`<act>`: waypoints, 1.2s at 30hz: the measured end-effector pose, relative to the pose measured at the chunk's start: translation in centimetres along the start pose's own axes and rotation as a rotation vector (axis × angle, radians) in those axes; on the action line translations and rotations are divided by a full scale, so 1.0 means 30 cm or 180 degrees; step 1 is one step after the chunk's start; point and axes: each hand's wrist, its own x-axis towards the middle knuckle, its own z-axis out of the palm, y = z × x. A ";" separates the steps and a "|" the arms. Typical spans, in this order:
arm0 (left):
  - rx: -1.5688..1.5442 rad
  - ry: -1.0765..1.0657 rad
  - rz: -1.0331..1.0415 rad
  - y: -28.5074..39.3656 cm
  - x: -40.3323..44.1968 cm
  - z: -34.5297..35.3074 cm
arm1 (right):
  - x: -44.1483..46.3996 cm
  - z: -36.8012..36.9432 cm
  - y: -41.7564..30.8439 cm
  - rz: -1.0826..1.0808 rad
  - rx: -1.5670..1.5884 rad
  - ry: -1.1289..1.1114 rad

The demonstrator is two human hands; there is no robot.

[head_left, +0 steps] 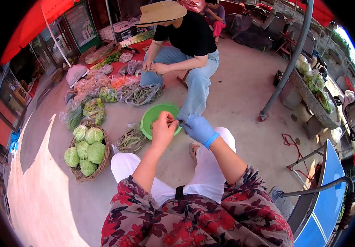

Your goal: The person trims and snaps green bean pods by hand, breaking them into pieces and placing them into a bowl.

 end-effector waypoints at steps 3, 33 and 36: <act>0.0675 -0.0242 0.0435 0.004 -0.019 0.014 | -0.024 -0.031 -0.013 0.0181 -0.0337 -0.0097; 0.0025 -0.0184 -0.0241 -0.093 -0.048 -0.059 | 0.008 0.085 -0.041 0.1965 0.2094 0.0319; 0.0003 -0.0053 -0.0557 -0.099 -0.040 -0.070 | 0.015 0.124 -0.046 0.1061 0.0948 0.0687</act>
